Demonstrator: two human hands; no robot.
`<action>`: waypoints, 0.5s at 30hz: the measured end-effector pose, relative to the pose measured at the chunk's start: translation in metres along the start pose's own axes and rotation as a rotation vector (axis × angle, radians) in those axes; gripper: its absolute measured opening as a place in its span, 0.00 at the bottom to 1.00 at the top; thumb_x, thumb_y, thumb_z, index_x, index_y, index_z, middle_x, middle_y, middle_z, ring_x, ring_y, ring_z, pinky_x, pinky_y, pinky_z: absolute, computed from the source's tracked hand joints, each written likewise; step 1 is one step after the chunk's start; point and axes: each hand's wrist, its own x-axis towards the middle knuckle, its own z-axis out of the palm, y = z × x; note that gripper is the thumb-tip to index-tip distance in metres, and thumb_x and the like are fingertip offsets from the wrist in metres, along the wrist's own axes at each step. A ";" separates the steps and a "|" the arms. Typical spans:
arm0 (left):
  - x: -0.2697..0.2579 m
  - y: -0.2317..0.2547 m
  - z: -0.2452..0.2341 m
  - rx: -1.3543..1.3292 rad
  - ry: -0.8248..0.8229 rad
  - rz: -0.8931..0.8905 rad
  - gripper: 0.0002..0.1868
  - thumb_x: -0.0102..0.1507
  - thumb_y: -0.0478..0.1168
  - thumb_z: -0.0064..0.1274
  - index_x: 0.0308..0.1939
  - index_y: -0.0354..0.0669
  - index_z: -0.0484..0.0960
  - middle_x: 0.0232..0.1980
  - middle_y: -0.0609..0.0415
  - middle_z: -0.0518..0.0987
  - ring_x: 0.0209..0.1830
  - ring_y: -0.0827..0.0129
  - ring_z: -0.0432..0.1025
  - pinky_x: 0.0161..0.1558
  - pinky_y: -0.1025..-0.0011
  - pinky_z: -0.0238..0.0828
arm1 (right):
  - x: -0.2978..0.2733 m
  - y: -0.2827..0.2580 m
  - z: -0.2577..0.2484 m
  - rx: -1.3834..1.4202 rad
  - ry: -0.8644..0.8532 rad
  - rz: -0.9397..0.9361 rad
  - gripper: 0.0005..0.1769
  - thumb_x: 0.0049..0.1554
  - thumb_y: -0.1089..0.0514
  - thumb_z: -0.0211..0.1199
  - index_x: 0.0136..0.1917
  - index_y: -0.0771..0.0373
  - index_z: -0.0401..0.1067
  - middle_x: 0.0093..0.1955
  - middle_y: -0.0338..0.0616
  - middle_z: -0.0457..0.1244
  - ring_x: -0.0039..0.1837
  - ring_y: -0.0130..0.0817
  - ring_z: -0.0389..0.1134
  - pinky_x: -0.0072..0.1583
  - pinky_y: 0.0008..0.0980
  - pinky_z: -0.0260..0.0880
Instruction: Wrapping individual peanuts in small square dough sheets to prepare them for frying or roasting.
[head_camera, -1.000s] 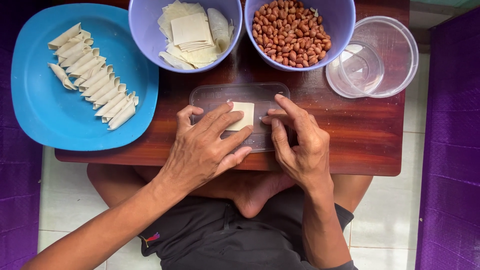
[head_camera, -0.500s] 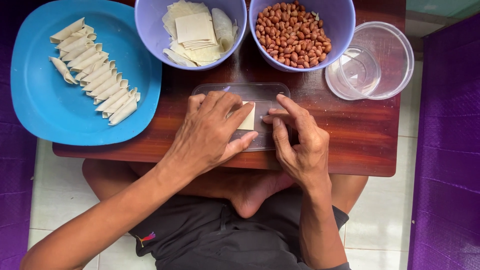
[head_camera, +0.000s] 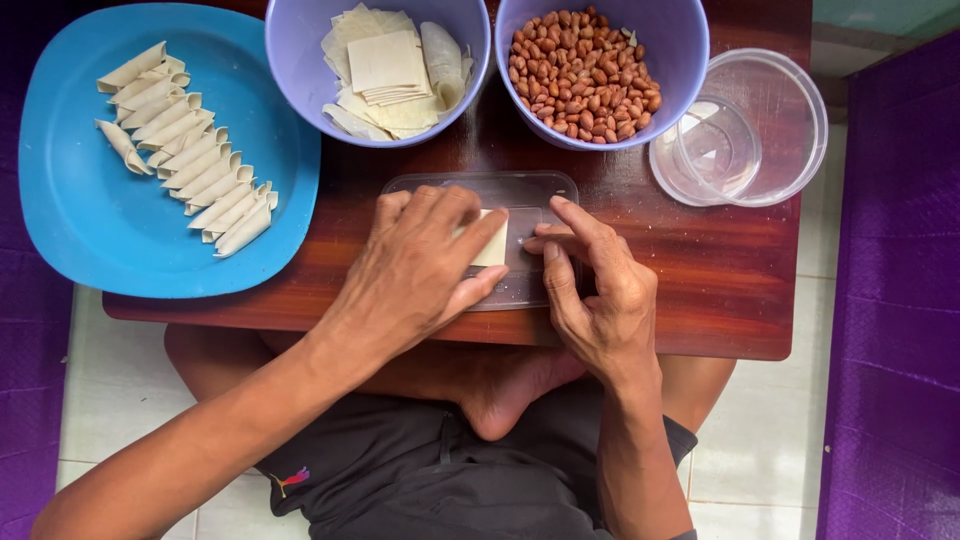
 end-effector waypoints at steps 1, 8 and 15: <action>-0.003 -0.002 -0.003 0.005 0.004 -0.007 0.26 0.62 0.50 0.60 0.59 0.41 0.78 0.51 0.51 0.71 0.47 0.62 0.65 0.50 0.61 0.56 | 0.000 0.000 -0.001 0.004 -0.006 -0.007 0.22 0.59 0.75 0.59 0.66 0.71 0.66 0.53 0.53 0.71 0.51 0.36 0.76 0.50 0.26 0.75; -0.033 -0.007 -0.008 -0.117 0.070 -0.169 0.30 0.58 0.48 0.65 0.63 0.44 0.78 0.64 0.53 0.70 0.61 0.60 0.63 0.60 0.59 0.54 | 0.003 -0.005 0.003 -0.150 0.000 -0.080 0.22 0.58 0.74 0.62 0.66 0.70 0.69 0.53 0.49 0.72 0.47 0.34 0.70 0.50 0.28 0.70; -0.050 0.008 0.004 -0.080 0.141 -0.252 0.23 0.61 0.47 0.62 0.59 0.47 0.83 0.70 0.52 0.69 0.71 0.58 0.61 0.66 0.55 0.55 | 0.017 -0.008 0.016 -0.272 -0.212 -0.342 0.27 0.55 0.70 0.67 0.67 0.71 0.67 0.65 0.49 0.68 0.70 0.46 0.67 0.69 0.42 0.64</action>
